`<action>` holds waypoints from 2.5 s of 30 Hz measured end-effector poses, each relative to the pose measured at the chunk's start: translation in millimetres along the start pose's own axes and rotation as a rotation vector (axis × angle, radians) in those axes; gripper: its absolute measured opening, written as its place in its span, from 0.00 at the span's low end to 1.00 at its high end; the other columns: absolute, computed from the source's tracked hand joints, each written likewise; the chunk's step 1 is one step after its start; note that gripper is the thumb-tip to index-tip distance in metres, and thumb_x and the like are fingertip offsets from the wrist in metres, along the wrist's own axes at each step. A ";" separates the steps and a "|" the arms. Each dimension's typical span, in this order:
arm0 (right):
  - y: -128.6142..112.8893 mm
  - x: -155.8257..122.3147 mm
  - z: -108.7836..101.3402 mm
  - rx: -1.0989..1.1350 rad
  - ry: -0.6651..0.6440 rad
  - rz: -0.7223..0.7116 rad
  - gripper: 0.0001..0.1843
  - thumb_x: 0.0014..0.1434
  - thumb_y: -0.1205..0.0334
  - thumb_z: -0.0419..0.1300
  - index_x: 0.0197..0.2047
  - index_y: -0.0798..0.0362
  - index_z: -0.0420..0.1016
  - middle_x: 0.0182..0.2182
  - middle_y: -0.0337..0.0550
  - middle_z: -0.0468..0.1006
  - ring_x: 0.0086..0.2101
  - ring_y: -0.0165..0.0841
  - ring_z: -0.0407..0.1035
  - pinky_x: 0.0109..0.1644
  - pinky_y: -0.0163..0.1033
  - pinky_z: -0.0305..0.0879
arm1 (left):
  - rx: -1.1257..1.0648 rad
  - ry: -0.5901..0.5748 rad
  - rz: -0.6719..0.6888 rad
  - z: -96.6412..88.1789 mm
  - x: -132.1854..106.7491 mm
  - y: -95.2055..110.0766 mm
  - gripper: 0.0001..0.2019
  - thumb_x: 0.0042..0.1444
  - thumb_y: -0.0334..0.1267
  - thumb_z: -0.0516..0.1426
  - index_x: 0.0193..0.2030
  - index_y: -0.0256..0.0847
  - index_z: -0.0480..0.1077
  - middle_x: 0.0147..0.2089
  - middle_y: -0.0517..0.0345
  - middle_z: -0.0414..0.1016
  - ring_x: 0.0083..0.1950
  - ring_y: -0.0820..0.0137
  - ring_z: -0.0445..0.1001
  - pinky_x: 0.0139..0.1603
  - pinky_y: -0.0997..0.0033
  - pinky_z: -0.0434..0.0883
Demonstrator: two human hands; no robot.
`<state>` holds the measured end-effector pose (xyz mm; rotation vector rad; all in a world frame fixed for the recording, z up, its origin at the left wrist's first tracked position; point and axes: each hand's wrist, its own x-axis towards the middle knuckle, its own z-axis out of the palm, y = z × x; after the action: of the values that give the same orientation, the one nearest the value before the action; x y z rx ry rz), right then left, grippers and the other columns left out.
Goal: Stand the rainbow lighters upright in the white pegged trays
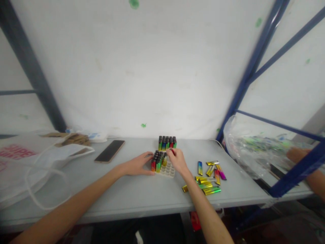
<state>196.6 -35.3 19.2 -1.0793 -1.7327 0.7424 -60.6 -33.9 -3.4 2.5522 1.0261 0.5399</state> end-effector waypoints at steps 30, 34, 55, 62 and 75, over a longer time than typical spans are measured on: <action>-38.0 -5.3 -36.5 -0.452 -0.467 -0.122 0.14 0.67 0.55 0.63 0.36 0.55 0.83 0.27 0.40 0.82 0.27 0.32 0.71 0.32 0.34 0.58 | 0.023 -0.031 -0.018 -2.3 -0.5 4.1 0.39 0.57 0.65 0.65 0.66 0.38 0.69 0.69 0.39 0.66 0.69 0.46 0.67 0.72 0.53 0.64; -46.0 -8.7 -37.8 -0.479 -0.529 -0.086 0.12 0.66 0.59 0.64 0.35 0.56 0.84 0.25 0.40 0.81 0.26 0.31 0.69 0.30 0.34 0.56 | 0.018 -0.017 -0.019 -1.1 -0.5 2.5 0.39 0.56 0.66 0.64 0.65 0.39 0.69 0.69 0.39 0.66 0.69 0.46 0.67 0.72 0.53 0.64; -44.2 -74.0 -124.3 -0.915 0.044 -0.212 0.33 0.70 0.37 0.53 0.70 0.46 0.67 0.63 0.55 0.71 0.64 0.48 0.64 0.69 0.56 0.61 | 0.037 -0.019 0.005 -2.5 2.7 1.5 0.39 0.58 0.67 0.62 0.65 0.39 0.69 0.69 0.39 0.66 0.69 0.45 0.68 0.73 0.48 0.64; 27.8 -144.0 -94.4 -1.236 0.198 0.144 0.43 0.67 0.28 0.47 0.78 0.40 0.56 0.77 0.55 0.48 0.74 0.65 0.40 0.69 0.76 0.46 | 0.055 -0.022 0.011 -2.5 2.3 0.1 0.40 0.59 0.68 0.61 0.66 0.39 0.68 0.70 0.40 0.65 0.69 0.46 0.67 0.73 0.50 0.64; 54.7 -77.2 -107.4 -1.134 0.019 0.381 0.42 0.65 0.26 0.49 0.74 0.38 0.63 0.66 0.59 0.67 0.67 0.66 0.52 0.63 0.74 0.51 | 0.035 -0.008 0.011 -2.3 1.8 -0.8 0.38 0.58 0.67 0.62 0.65 0.41 0.69 0.70 0.41 0.66 0.69 0.46 0.68 0.73 0.48 0.64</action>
<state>328.2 -79.5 -15.7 -2.1886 -1.9534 -0.1397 -60.9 -31.7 -1.4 2.5899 1.0284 0.5179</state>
